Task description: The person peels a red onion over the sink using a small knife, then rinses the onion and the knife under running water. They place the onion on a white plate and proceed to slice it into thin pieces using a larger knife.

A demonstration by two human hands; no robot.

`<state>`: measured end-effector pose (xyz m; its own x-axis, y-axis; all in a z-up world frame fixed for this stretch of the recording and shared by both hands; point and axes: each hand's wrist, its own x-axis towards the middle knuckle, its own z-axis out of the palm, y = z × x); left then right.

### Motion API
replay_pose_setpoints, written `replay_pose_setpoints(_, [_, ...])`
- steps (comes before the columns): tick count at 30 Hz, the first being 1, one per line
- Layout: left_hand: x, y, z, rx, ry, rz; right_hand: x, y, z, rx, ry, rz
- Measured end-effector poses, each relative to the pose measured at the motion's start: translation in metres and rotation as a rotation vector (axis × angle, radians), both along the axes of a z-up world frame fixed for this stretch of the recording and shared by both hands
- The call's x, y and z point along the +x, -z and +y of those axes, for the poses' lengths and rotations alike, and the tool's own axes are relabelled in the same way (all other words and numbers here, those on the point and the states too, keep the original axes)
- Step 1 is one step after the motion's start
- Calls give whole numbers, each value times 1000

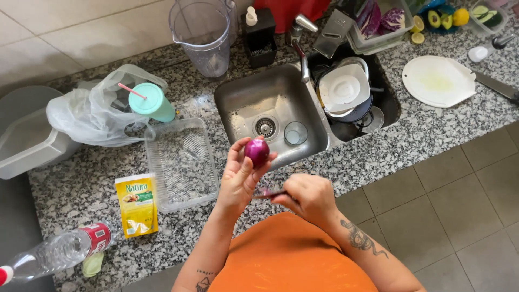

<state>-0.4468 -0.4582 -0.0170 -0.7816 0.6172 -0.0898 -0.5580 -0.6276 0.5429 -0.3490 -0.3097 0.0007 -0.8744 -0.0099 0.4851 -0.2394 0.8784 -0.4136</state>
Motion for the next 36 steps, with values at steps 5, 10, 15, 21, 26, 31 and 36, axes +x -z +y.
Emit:
replay_pose_setpoints(5, [-14,-4,-10,1,-72,-155,-14,6,13,-64,95,-82])
replay_pose_setpoints(10, [-9,12,-17,-18,-78,-102,-47,4,20,-45,140,-178])
replay_pose_setpoints(15, [-4,40,-11,-65,-58,-14,-47,-3,-6,-111,49,-139])
replay_pose_setpoints(21, [-2,-11,-18,-140,5,164,-52,13,0,28,44,-118])
replay_pose_setpoints(26, [-3,-33,-27,-150,202,449,-49,5,1,29,-57,-41])
replay_pose_setpoints(31, [1,-16,-26,-160,225,462,-46,11,5,164,-30,12])
replay_pose_setpoints(36, [6,-23,-21,-254,188,470,-44,11,5,210,2,56])
